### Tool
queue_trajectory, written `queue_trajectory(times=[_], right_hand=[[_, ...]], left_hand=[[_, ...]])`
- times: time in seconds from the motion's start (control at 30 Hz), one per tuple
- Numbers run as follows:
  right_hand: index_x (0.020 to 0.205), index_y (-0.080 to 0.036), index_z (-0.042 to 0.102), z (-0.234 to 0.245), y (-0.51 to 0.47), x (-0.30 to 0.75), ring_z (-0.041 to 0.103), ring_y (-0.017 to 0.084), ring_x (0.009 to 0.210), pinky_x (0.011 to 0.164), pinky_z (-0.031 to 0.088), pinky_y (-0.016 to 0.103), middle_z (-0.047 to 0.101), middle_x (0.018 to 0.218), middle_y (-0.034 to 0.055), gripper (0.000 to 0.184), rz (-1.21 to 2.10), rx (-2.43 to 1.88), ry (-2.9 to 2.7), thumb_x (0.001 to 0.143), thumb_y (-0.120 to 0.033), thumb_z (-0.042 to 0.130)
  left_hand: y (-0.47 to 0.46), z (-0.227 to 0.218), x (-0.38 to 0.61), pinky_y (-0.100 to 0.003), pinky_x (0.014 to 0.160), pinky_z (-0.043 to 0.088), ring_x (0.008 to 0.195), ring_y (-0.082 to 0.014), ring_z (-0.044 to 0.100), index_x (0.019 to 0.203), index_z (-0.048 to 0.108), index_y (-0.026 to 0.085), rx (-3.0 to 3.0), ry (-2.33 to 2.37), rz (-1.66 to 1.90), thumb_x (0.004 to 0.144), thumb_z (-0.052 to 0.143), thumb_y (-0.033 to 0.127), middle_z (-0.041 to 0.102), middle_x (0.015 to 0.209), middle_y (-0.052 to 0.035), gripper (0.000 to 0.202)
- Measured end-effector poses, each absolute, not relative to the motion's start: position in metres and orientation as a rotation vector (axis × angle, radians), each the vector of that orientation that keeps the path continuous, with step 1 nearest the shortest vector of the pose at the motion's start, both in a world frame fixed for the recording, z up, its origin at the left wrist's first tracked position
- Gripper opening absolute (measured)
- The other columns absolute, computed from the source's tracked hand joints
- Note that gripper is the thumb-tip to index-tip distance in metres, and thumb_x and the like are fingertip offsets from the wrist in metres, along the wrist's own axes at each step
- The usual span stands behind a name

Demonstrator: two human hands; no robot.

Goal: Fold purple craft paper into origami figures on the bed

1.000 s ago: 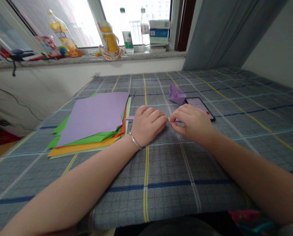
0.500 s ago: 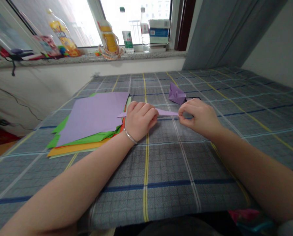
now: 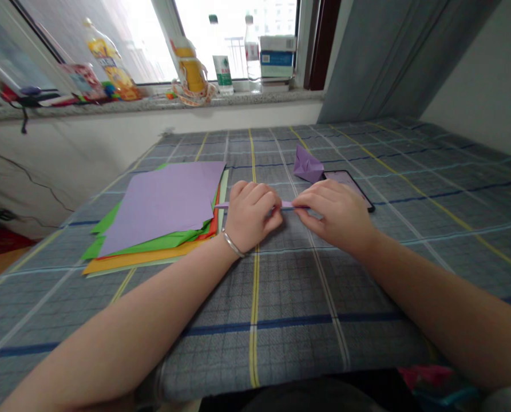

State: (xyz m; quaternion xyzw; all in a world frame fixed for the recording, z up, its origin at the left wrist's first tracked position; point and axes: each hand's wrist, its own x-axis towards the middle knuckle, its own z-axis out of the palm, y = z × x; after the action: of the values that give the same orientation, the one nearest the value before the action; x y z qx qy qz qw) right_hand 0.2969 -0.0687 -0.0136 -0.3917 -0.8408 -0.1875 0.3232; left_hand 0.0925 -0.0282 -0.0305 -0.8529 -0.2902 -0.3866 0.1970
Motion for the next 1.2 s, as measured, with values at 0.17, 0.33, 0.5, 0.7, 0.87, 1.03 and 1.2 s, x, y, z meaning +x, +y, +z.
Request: queue_trajectory(times=[0.17, 0.33, 0.5, 0.7, 0.87, 1.03, 1.2], right_hand=[[0.086, -0.022, 0.069, -0.020, -0.068, 0.293, 0.062, 0.018, 0.084, 0.076, 0.046, 0.031, 0.073, 0.087, 0.0010, 0.017, -0.545, -0.942, -2.208, 0.091, -0.027, 0.054], [0.085, -0.025, 0.071, -0.018, -0.068, 0.299, 0.062, 0.018, 0.085, 0.077, 0.047, 0.032, 0.074, 0.089, 0.0006, 0.017, -0.495, -0.937, -2.220, 0.090, -0.026, 0.055], [0.084, -0.025, 0.071, -0.016, -0.066, 0.305, 0.063, 0.019, 0.086, 0.078, 0.047, 0.033, 0.074, 0.088, 0.0006, 0.016, -0.448, -0.985, -2.206, 0.088, -0.025, 0.056], [0.083, -0.024, 0.071, -0.012, -0.064, 0.315, 0.065, 0.020, 0.086, 0.079, 0.047, 0.035, 0.074, 0.086, 0.0019, 0.016, -0.435, -1.046, -2.137, 0.088, -0.026, 0.056], [0.083, -0.025, 0.071, -0.009, -0.063, 0.321, 0.065, 0.021, 0.087, 0.080, 0.047, 0.036, 0.073, 0.085, 0.0019, 0.016, -0.412, -1.111, -2.071, 0.088, -0.027, 0.056], [0.083, -0.026, 0.071, -0.010, -0.057, 0.329, 0.065, 0.022, 0.087, 0.076, 0.047, 0.035, 0.073, 0.086, 0.0021, 0.016, -0.398, -1.165, -2.009, 0.087, -0.030, 0.056], [0.082, -0.026, 0.071, -0.014, -0.047, 0.342, 0.066, 0.022, 0.085, 0.074, 0.049, 0.036, 0.073, 0.084, 0.0020, 0.014, -0.375, -1.179, -1.954, 0.085, -0.031, 0.058]], left_hand=[[-0.032, -0.030, 0.097, -0.036, 0.078, 0.036, 0.075, -0.0179, 0.053, 0.072, 0.051, 0.021, -2.417, -0.784, -1.073, 0.075, 0.055, 0.018, 0.063, 0.077, -0.0005, 0.005], [-0.031, -0.028, 0.096, -0.038, 0.080, 0.036, 0.076, -0.0186, 0.054, 0.070, 0.051, 0.021, -2.476, -0.870, -1.019, 0.074, 0.054, 0.018, 0.062, 0.075, -0.0008, 0.006], [-0.029, -0.027, 0.093, -0.038, 0.080, 0.036, 0.076, -0.0195, 0.053, 0.069, 0.050, 0.021, -2.498, -0.945, -0.968, 0.073, 0.055, 0.018, 0.061, 0.074, -0.0012, 0.007], [-0.017, -0.029, 0.083, -0.039, 0.081, 0.036, 0.076, -0.0211, 0.052, 0.070, 0.050, 0.021, -2.447, -1.054, -0.954, 0.073, 0.057, 0.020, 0.058, 0.073, -0.0016, 0.008], [-0.009, -0.030, 0.076, -0.039, 0.080, 0.036, 0.076, -0.0211, 0.052, 0.071, 0.050, 0.021, -2.423, -1.063, -0.929, 0.073, 0.058, 0.021, 0.058, 0.073, -0.0014, 0.008], [-0.003, -0.032, 0.072, -0.038, 0.080, 0.037, 0.075, -0.0207, 0.053, 0.070, 0.049, 0.021, -2.436, -1.125, -0.920, 0.072, 0.058, 0.019, 0.059, 0.073, -0.0011, 0.009], [0.001, -0.031, 0.067, -0.039, 0.081, 0.037, 0.076, -0.0210, 0.054, 0.071, 0.049, 0.021, -2.435, -1.155, -0.865, 0.072, 0.059, 0.021, 0.059, 0.073, -0.0013, 0.010]])
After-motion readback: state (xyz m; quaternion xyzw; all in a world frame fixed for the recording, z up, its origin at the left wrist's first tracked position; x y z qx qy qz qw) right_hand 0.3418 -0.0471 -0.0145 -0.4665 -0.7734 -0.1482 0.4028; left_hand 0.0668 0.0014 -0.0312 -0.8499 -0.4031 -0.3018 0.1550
